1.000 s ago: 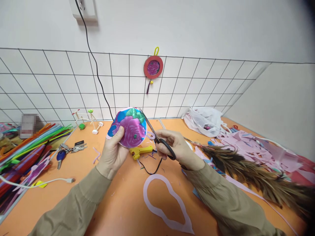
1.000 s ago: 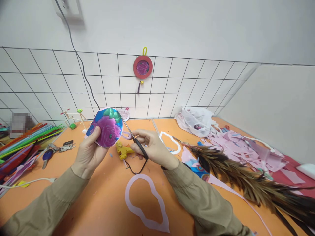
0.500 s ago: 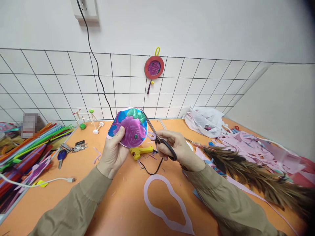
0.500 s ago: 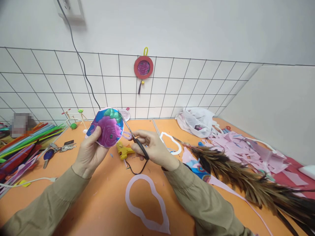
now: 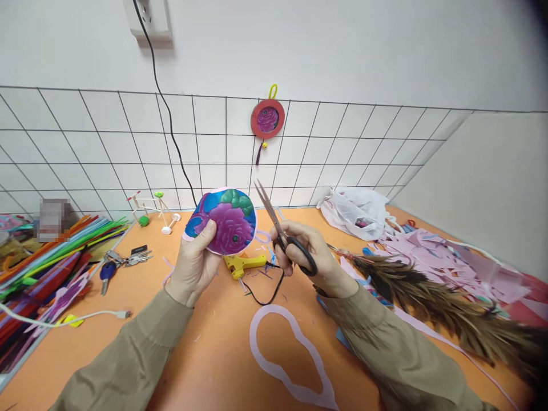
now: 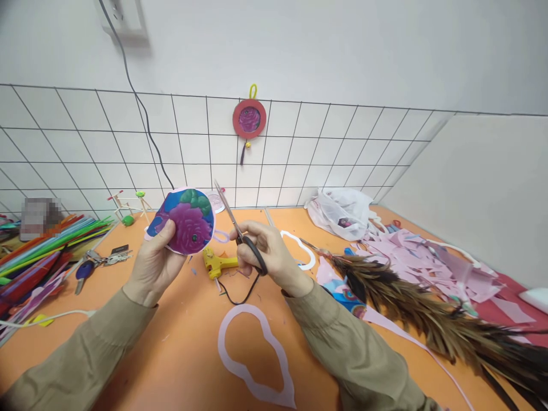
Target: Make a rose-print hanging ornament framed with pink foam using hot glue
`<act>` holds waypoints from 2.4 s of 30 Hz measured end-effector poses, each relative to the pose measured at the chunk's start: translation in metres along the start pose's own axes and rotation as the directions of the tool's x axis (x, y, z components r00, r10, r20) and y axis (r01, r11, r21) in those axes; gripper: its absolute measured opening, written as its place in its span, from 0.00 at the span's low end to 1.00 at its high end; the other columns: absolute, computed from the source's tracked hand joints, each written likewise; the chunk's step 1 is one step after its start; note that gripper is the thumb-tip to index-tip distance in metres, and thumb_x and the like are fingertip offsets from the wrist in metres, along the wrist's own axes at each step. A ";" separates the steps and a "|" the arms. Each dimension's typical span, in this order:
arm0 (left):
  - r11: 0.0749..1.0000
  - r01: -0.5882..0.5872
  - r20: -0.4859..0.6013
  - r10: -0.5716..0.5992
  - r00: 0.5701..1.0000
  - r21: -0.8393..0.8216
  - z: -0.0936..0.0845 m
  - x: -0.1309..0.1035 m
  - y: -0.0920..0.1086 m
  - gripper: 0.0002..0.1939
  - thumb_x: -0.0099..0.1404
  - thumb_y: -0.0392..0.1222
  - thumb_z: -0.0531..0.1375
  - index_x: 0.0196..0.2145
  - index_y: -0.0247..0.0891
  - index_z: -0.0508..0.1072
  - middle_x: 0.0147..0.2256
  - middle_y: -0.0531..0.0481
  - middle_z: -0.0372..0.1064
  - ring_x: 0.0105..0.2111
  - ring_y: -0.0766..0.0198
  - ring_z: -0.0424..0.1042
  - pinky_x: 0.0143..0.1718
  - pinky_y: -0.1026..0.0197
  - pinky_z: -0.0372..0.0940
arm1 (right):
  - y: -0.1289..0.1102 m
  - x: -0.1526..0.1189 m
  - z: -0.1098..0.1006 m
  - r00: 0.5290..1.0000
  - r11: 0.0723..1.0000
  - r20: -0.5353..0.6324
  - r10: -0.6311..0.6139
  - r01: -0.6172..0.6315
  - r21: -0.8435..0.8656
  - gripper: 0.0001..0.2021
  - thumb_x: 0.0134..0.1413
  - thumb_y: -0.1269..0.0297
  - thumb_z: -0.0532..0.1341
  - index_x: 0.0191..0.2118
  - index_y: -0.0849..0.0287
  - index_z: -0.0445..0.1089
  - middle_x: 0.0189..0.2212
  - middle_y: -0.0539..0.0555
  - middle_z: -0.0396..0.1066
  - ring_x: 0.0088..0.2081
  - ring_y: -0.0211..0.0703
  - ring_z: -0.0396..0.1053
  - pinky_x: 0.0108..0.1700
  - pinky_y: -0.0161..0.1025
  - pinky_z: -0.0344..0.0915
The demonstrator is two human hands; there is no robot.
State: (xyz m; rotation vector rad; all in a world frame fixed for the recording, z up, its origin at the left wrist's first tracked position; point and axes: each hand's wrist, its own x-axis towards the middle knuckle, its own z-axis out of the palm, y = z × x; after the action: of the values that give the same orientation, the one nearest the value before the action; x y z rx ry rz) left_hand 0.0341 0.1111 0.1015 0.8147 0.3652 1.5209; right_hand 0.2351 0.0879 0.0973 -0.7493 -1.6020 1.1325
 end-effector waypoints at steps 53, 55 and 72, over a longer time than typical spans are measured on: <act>0.995 -0.079 -0.020 0.080 0.997 0.053 0.004 -0.007 -0.006 0.16 0.55 0.45 0.72 0.42 0.41 0.81 0.42 0.44 0.81 0.53 0.50 0.75 0.55 0.51 0.70 | -0.003 -0.003 0.002 0.997 0.998 0.059 0.053 -0.054 0.017 0.24 0.45 0.45 0.69 0.39 0.61 0.67 0.17 0.44 0.64 0.15 0.32 0.60 0.17 0.31 0.57; 0.996 -0.072 -0.005 0.072 0.997 0.060 0.004 -0.007 -0.006 0.15 0.56 0.45 0.72 0.41 0.40 0.81 0.43 0.43 0.81 0.54 0.48 0.74 0.56 0.49 0.70 | -0.004 -0.003 0.002 0.996 0.998 0.052 0.067 -0.068 0.009 0.22 0.45 0.49 0.69 0.38 0.61 0.67 0.17 0.44 0.64 0.15 0.31 0.60 0.17 0.31 0.57; 0.997 -0.064 -0.022 0.065 0.998 0.046 0.003 -0.006 -0.003 0.16 0.54 0.45 0.73 0.40 0.41 0.81 0.43 0.45 0.81 0.49 0.51 0.78 0.55 0.50 0.71 | -0.009 -0.003 0.007 0.993 0.994 0.024 0.111 -0.111 0.001 0.14 0.45 0.61 0.67 0.37 0.60 0.67 0.17 0.42 0.62 0.15 0.29 0.57 0.16 0.29 0.55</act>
State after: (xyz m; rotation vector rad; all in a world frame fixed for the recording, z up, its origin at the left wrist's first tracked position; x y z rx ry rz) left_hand 0.0384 0.1049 0.0998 0.8525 0.3949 1.5885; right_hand 0.2297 0.0803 0.1040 -0.8348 -1.5946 1.2276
